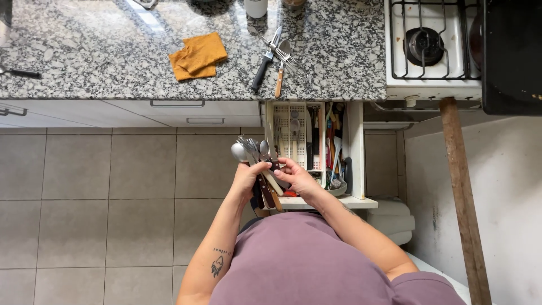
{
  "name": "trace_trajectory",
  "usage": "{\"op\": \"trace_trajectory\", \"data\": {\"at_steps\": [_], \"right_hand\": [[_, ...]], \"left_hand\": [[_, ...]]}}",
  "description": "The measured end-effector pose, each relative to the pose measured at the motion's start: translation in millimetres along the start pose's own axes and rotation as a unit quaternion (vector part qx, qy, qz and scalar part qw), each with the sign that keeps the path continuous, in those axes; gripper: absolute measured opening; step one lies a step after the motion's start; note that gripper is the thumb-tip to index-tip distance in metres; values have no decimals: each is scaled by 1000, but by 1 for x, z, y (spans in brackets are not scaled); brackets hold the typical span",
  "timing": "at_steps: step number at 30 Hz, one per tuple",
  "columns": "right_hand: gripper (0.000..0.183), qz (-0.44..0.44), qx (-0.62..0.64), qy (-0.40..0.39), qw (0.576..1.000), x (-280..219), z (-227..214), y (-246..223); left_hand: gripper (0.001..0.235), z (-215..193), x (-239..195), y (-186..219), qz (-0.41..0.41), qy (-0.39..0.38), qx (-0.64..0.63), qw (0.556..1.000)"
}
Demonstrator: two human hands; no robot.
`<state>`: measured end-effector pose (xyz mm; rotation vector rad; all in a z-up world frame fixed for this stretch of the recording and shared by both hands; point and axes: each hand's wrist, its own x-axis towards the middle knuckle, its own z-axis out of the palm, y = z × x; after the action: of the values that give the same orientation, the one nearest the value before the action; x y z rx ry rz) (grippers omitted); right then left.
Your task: The person gathers various utensils, including forks, spoons, knives, and spatulas, from a dish rack and the countertop. They then open a drawer and place the collected cutlery into a cutlery organizer inside the drawer.
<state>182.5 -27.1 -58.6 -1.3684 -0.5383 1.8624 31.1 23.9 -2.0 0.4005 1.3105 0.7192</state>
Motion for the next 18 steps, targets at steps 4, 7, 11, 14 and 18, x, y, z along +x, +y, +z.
{"op": "trace_trajectory", "data": {"at_steps": [4,7,11,14,18], "right_hand": [[17,27,84,46,995,-4,4,-12],[17,-14,50,94,994,28,-40,15],[41,-17,-89,240,967,81,-109,60],[55,-22,-233,289,928,100,-127,58],[51,-149,-349,282,881,66,-87,10]], "left_hand": [[34,14,-22,12,-9,8,-12,1000],[35,7,-8,0,-24,29,-5,999],[34,9,-22,8,-22,39,-1,999],[33,14,-29,17,-18,31,1,999],[31,18,-32,21,-13,20,9,1000]]}}
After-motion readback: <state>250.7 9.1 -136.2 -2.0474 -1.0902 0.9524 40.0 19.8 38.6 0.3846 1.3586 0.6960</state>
